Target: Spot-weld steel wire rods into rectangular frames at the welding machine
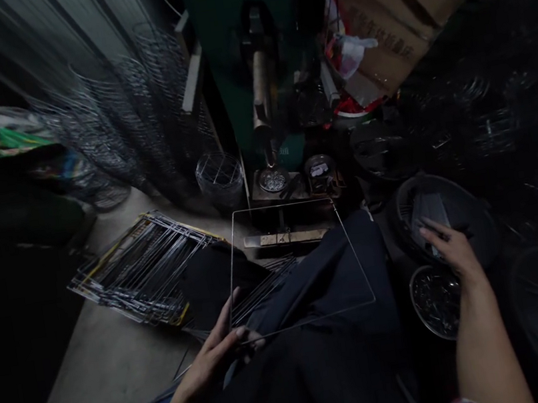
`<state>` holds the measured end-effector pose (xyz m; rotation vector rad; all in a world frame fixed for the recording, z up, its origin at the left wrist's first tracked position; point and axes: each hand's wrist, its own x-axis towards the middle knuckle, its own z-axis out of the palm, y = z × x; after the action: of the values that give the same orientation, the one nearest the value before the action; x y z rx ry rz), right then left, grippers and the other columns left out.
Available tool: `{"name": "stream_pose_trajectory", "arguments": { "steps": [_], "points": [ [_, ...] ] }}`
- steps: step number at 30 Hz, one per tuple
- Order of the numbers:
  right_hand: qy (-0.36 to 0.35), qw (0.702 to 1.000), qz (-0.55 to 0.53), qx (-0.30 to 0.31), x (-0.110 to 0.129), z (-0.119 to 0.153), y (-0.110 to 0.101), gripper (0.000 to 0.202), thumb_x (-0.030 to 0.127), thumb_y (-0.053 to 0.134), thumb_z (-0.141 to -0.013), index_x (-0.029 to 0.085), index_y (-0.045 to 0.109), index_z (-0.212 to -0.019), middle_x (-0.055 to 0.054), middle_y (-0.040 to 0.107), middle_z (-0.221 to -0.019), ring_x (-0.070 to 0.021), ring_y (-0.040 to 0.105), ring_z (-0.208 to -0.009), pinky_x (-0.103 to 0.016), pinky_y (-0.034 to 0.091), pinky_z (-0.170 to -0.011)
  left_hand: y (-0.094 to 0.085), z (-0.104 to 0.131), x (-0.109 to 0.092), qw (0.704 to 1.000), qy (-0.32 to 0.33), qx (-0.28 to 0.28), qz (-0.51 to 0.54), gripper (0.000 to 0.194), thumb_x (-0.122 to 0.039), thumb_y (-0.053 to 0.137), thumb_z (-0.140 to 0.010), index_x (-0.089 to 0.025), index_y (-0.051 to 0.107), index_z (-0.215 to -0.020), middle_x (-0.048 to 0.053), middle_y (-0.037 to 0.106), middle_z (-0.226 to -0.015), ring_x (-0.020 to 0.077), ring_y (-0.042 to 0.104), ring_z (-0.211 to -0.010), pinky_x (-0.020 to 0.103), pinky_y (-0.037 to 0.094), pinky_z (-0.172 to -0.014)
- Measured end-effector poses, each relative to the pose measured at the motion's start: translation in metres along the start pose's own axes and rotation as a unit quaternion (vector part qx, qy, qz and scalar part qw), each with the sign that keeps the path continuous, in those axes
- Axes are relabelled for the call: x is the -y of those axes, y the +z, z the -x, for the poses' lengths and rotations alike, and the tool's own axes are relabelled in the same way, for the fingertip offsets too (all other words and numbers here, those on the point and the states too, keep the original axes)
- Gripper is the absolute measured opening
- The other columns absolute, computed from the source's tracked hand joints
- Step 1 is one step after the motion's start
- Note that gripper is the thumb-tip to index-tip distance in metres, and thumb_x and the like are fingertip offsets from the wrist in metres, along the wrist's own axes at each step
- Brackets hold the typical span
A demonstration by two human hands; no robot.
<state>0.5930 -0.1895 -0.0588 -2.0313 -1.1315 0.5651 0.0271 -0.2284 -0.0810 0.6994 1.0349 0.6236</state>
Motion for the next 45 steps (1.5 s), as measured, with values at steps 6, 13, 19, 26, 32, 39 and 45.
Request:
{"name": "stream_pose_trajectory", "arguments": {
  "steps": [6, 13, 19, 26, 32, 39, 45],
  "points": [
    [-0.033, 0.995, 0.048, 0.075, 0.076, 0.020, 0.006, 0.062, 0.057, 0.071, -0.075, 0.021, 0.066, -0.126, -0.008, 0.066, -0.123, -0.0313, 0.055, -0.124, -0.045, 0.039, -0.111, -0.026, 0.009, 0.010, 0.994, 0.036, -0.042, 0.096, 0.101, -0.036, 0.065, -0.087, -0.019, -0.008, -0.155, 0.011, 0.072, -0.074, 0.0246, 0.068, -0.064, 0.027, 0.050, -0.052],
    [-0.105, 0.983, 0.036, 0.149, 0.136, 0.049, 0.017, 0.063, 0.053, 0.070, -0.080, 0.026, 0.058, -0.135, -0.005, 0.062, -0.130, -0.0309, 0.054, -0.125, -0.047, 0.035, -0.114, -0.015, 0.006, 0.009, 0.989, 0.073, -0.074, 0.108, 0.097, -0.033, 0.060, -0.089, -0.020, -0.010, -0.154, 0.010, 0.071, -0.069, 0.0228, 0.068, -0.060, 0.026, 0.050, -0.052],
    [-0.219, 0.926, 0.065, 0.301, 0.158, 0.086, 0.062, 0.059, 0.043, 0.065, -0.087, 0.025, 0.051, -0.142, -0.006, 0.049, -0.144, -0.0290, 0.047, -0.133, -0.047, 0.037, -0.113, -0.001, -0.006, -0.002, 0.991, 0.069, -0.034, 0.108, 0.098, -0.037, 0.061, -0.089, -0.025, -0.011, -0.154, 0.009, 0.072, -0.073, 0.0235, 0.068, -0.063, 0.028, 0.051, -0.055],
    [-0.285, 0.890, 0.111, 0.339, 0.148, 0.096, 0.102, 0.058, 0.036, 0.063, -0.090, 0.028, 0.046, -0.145, -0.005, 0.045, -0.148, -0.0261, 0.043, -0.136, -0.045, 0.040, -0.112, -0.001, -0.006, -0.007, 0.991, 0.078, -0.046, 0.096, 0.095, -0.037, 0.059, -0.091, -0.023, -0.010, -0.154, 0.010, 0.071, -0.072, 0.0218, 0.067, -0.060, 0.027, 0.049, -0.054],
    [-0.303, 0.875, 0.132, 0.353, 0.136, 0.090, 0.112, 0.057, 0.034, 0.063, -0.091, 0.025, 0.047, -0.145, -0.006, 0.046, -0.147, -0.0254, 0.042, -0.136, -0.045, 0.037, -0.114, 0.000, -0.006, -0.006, 0.991, 0.074, -0.037, 0.102, 0.095, -0.038, 0.057, -0.092, -0.022, -0.015, -0.153, 0.010, 0.071, -0.072, 0.0216, 0.067, -0.062, 0.027, 0.050, -0.055],
    [-0.321, 0.850, 0.037, 0.416, 0.161, 0.121, 0.167, 0.059, 0.028, 0.064, -0.090, 0.023, 0.046, -0.146, -0.007, 0.048, -0.145, -0.0230, 0.043, -0.136, -0.040, 0.037, -0.115, 0.019, -0.025, 0.001, 0.991, 0.070, 0.025, 0.110, 0.100, -0.038, 0.060, -0.090, -0.022, -0.017, -0.152, 0.011, 0.072, -0.073, 0.0230, 0.069, -0.062, 0.028, 0.051, -0.055],
    [-0.339, 0.856, 0.041, 0.389, 0.160, 0.133, 0.174, 0.065, 0.027, 0.064, -0.089, 0.025, 0.039, -0.150, -0.006, 0.044, -0.148, -0.0240, 0.041, -0.137, -0.042, 0.037, -0.115, 0.022, -0.031, 0.002, 0.988, 0.085, 0.033, 0.128, 0.102, -0.039, 0.062, -0.089, -0.024, -0.017, -0.152, 0.010, 0.073, -0.074, 0.0226, 0.069, -0.063, 0.028, 0.051, -0.056]
  ]
}}
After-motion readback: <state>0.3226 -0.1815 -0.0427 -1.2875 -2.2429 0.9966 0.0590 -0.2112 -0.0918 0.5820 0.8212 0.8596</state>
